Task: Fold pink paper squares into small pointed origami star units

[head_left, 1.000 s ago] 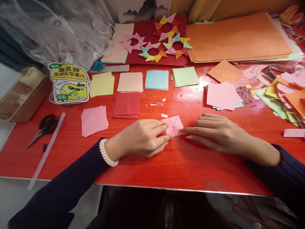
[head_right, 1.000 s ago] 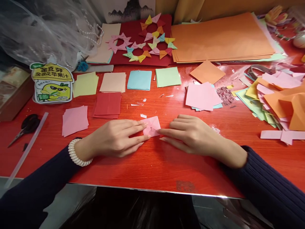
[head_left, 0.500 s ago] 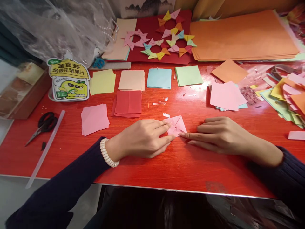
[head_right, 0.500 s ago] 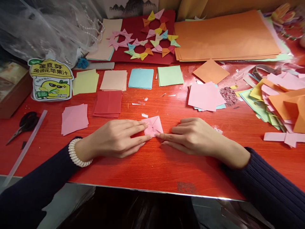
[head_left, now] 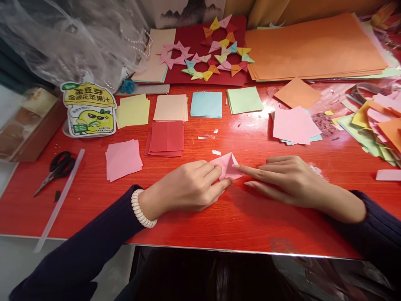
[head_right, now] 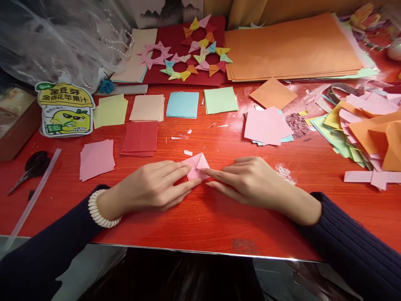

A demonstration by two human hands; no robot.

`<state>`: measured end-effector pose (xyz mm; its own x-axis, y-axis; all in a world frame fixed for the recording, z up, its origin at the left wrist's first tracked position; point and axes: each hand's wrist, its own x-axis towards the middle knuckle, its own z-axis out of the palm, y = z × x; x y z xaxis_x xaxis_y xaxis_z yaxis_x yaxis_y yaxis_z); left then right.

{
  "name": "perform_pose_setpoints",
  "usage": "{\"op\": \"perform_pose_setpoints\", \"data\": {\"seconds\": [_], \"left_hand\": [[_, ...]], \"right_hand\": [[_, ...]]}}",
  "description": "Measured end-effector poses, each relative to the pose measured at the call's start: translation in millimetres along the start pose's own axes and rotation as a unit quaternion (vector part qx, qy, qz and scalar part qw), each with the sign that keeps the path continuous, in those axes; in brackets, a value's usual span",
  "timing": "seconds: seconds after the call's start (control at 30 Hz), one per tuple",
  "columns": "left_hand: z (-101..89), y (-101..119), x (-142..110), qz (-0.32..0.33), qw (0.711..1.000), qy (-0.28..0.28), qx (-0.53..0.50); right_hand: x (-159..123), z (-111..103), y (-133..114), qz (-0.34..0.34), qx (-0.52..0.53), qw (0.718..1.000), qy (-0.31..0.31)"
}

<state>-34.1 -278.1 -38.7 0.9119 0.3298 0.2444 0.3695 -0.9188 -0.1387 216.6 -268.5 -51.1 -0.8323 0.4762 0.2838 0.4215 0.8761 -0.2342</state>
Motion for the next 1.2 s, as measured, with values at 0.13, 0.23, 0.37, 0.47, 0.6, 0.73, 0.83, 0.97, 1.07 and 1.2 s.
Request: {"op": "perform_pose_setpoints", "data": {"seconds": [0.13, 0.23, 0.37, 0.47, 0.6, 0.73, 0.83, 0.97, 1.07, 1.2], "left_hand": [[0.8, -1, 0, 0.01, 1.0, -0.013, 0.022], [0.4, -4, 2, 0.016, 1.0, -0.016, 0.021], [2.1, -6, 1, 0.034, 0.999, -0.003, 0.01], [5.0, -6, -1, 0.045, 0.999, 0.008, 0.022], [6.0, -6, -1, 0.06, 0.996, 0.026, 0.058], [5.7, -3, 0, 0.049, 0.996, 0.038, 0.07], [6.8, 3, 0, -0.031, 0.997, 0.045, 0.05], [7.9, 15, 0, -0.127, 0.991, 0.038, 0.02], [7.9, 19, 2, -0.184, 0.981, 0.013, -0.053], [8.8, 16, 8, -0.277, 0.941, 0.015, -0.191]], "right_hand": [[2, 5, -2, 0.019, -0.017, 1.0, -0.013], [3, 6, -3, 0.03, -0.021, 0.999, -0.005], [8, 5, -5, 0.019, -0.015, 0.999, 0.023], [12, 5, -7, -0.024, 0.016, 0.999, 0.025], [12, 7, -8, -0.032, 0.043, 0.998, 0.026], [10, 10, -9, 0.002, 0.025, 0.999, 0.034], [11, 11, -11, 0.022, 0.01, 0.999, 0.036], [15, 13, -12, 0.041, 0.041, 0.996, 0.062], [18, 14, -13, 0.082, 0.083, 0.991, 0.059], [22, 16, -15, 0.152, 0.137, 0.977, 0.065]]}}
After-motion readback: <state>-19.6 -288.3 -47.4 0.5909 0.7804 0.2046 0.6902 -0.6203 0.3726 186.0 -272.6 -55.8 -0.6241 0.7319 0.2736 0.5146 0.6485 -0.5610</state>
